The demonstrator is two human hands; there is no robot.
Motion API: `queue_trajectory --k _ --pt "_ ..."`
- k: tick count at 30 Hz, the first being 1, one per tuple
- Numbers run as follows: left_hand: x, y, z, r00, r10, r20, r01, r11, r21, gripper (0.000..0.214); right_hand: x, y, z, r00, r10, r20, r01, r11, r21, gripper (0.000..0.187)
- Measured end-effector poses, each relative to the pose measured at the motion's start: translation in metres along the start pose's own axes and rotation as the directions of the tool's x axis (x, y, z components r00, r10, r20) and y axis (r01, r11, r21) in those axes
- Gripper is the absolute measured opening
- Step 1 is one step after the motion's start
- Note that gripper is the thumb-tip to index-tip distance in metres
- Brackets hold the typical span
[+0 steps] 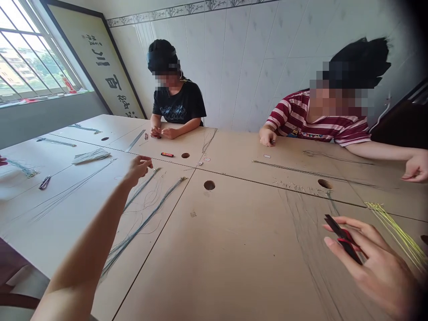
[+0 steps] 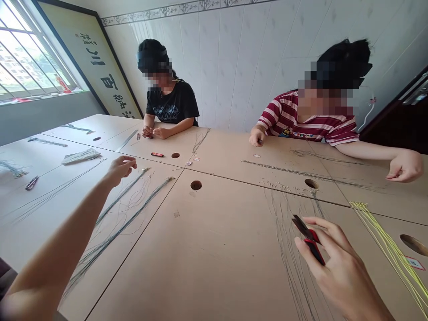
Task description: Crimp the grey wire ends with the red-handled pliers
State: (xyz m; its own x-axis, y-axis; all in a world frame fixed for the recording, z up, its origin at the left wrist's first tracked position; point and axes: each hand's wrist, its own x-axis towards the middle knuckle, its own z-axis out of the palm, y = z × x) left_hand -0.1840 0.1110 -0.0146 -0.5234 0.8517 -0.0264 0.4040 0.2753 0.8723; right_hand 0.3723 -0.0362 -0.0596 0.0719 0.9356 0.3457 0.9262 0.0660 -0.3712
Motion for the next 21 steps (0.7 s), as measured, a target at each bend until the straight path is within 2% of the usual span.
queue_trajectory --k 2,4,6,8,10,11,12,14,15,17,21 --pt "-0.022 0.018 -0.008 0.999 0.045 0.03 -0.044 0.998 -0.049 0.006 0.014 -0.021 0.001 0.986 0.067 0.151 -0.103 0.965 0.242 0.033" --pt "-0.047 0.033 -0.01 0.989 0.099 0.105 -0.091 0.992 -0.083 0.008 0.025 -0.051 0.006 0.944 0.106 0.313 -0.244 0.862 0.444 0.036" --pt "-0.074 0.043 -0.002 0.971 0.14 0.193 -0.124 0.988 -0.093 0.009 0.029 -0.09 0.016 0.87 0.103 0.482 -0.422 0.66 0.621 0.037" --pt "-0.103 0.045 0.016 0.939 0.175 0.297 -0.155 0.984 -0.09 0.013 0.027 -0.133 0.031 0.781 0.017 0.624 -0.579 0.394 0.714 0.033" --pt "-0.131 0.04 0.039 0.864 0.232 0.447 -0.235 0.971 -0.05 0.012 0.02 -0.171 0.049 0.666 -0.051 0.744 -0.73 0.158 0.665 0.027" --pt "-0.145 0.035 0.05 0.818 0.258 0.515 -0.278 0.96 -0.039 0.011 0.016 -0.187 0.058 0.604 -0.055 0.795 -0.791 0.078 0.607 0.025" --pt "-0.158 0.031 0.06 0.775 0.28 0.567 -0.322 0.946 -0.027 0.01 0.011 -0.2 0.067 0.563 -0.038 0.826 -0.826 0.006 0.564 0.023" --pt "-0.18 0.022 0.076 0.743 0.296 0.601 -0.395 0.918 0.037 0.003 0.003 -0.215 0.083 0.529 0.009 0.849 -0.837 -0.159 0.523 0.021" --pt "-0.188 0.019 0.082 0.727 0.301 0.617 -0.43 0.9 0.067 0.002 -0.001 -0.218 0.09 0.531 0.028 0.847 -0.828 -0.196 0.526 0.021" --pt "-0.2 0.014 0.089 0.709 0.301 0.638 -0.482 0.867 0.127 0.005 -0.007 -0.217 0.101 0.543 0.066 0.837 -0.805 -0.241 0.541 0.023" --pt "-0.212 0.009 0.098 0.672 0.301 0.676 -0.528 0.836 0.153 0.008 -0.012 -0.208 0.114 0.568 0.138 0.812 -0.768 -0.267 0.582 0.031"
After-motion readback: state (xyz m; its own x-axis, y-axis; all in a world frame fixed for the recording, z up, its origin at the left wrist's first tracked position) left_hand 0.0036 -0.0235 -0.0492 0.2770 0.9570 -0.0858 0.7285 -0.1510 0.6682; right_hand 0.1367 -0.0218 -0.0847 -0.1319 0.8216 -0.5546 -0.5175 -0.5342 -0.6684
